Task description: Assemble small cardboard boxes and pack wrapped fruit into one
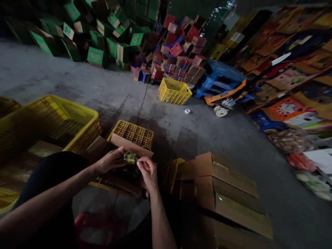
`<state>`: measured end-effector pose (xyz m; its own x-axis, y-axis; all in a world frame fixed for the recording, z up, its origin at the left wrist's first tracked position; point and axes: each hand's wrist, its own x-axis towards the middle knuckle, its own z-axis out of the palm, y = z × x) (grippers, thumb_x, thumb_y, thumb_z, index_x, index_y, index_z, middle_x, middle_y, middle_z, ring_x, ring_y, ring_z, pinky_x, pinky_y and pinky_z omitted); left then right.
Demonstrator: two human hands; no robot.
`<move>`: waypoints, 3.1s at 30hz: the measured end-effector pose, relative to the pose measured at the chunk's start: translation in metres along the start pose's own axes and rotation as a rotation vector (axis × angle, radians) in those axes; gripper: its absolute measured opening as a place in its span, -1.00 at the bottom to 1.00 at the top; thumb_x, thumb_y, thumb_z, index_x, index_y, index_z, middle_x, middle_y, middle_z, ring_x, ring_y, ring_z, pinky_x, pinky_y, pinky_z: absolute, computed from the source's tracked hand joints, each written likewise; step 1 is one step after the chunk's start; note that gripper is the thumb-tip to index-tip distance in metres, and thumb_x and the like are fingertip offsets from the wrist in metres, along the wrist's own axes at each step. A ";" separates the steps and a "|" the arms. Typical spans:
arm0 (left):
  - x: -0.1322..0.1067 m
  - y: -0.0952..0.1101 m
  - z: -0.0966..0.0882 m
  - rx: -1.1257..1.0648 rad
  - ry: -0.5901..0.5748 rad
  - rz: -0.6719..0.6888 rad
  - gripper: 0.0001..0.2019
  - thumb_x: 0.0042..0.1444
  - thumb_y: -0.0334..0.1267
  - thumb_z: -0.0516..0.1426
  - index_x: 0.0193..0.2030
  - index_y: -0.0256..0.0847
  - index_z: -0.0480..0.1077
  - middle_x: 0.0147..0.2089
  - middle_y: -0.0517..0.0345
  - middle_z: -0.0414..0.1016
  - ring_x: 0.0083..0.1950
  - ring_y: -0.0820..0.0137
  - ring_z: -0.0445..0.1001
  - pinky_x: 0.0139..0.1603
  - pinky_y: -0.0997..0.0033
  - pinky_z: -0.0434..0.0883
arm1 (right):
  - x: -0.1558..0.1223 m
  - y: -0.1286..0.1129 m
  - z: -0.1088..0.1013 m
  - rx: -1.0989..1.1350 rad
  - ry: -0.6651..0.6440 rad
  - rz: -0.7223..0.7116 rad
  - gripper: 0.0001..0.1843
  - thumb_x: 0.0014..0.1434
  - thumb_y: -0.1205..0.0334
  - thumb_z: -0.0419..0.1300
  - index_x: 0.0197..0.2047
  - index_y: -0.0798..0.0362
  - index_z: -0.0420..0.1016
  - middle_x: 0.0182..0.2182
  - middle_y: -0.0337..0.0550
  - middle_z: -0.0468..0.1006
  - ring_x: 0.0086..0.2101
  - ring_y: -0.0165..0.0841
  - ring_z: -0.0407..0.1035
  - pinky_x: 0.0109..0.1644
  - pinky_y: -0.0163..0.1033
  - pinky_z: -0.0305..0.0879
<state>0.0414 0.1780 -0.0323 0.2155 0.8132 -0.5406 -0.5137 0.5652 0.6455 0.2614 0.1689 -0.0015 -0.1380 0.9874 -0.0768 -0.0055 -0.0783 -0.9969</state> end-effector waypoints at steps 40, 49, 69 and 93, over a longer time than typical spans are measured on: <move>-0.001 -0.006 0.000 0.271 -0.205 0.305 -0.46 0.00 -0.11 0.44 0.13 -0.21 0.55 0.05 0.01 0.64 0.08 0.16 0.56 0.18 0.23 0.43 | 0.000 0.013 -0.003 0.239 -0.019 0.275 -0.43 0.05 0.02 0.49 0.13 -0.16 0.54 0.13 -0.13 0.59 0.14 -0.12 0.47 0.18 0.02 0.47; 0.003 -0.010 -0.003 0.284 -0.228 0.340 -0.41 -0.04 -0.16 0.46 0.16 -0.19 0.51 0.04 0.04 0.63 0.04 0.20 0.56 0.14 0.24 0.43 | 0.001 0.007 -0.002 0.120 -0.027 0.259 -0.41 0.04 -0.02 0.49 0.14 -0.15 0.55 0.10 -0.13 0.61 0.14 -0.10 0.46 0.22 -0.01 0.39; 0.001 -0.006 0.002 -0.048 -0.036 0.238 -0.52 -0.12 -0.17 0.51 -0.07 -0.14 0.48 0.16 0.09 0.49 0.12 0.20 0.52 0.09 0.19 0.53 | -0.002 0.005 -0.001 0.073 -0.072 0.176 -0.57 0.19 -0.17 0.34 0.01 -0.11 0.59 -0.05 -0.15 0.66 -0.03 -0.16 0.53 0.13 -0.07 0.42; 0.003 -0.012 -0.002 0.279 -0.109 0.101 -0.44 0.06 0.17 0.33 0.09 -0.16 0.57 0.07 -0.02 0.63 0.11 0.06 0.55 -0.02 0.28 0.47 | 0.000 0.008 -0.006 -0.078 0.032 0.209 -0.63 0.00 -0.11 0.47 -0.22 -0.04 0.68 -0.29 -0.17 0.68 -0.31 -0.21 0.55 -0.18 -0.14 0.49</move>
<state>0.0462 0.1735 -0.0427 0.2709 0.8685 -0.4150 -0.2926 0.4850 0.8241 0.2671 0.1695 -0.0093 -0.0969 0.9546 -0.2816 0.0965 -0.2726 -0.9573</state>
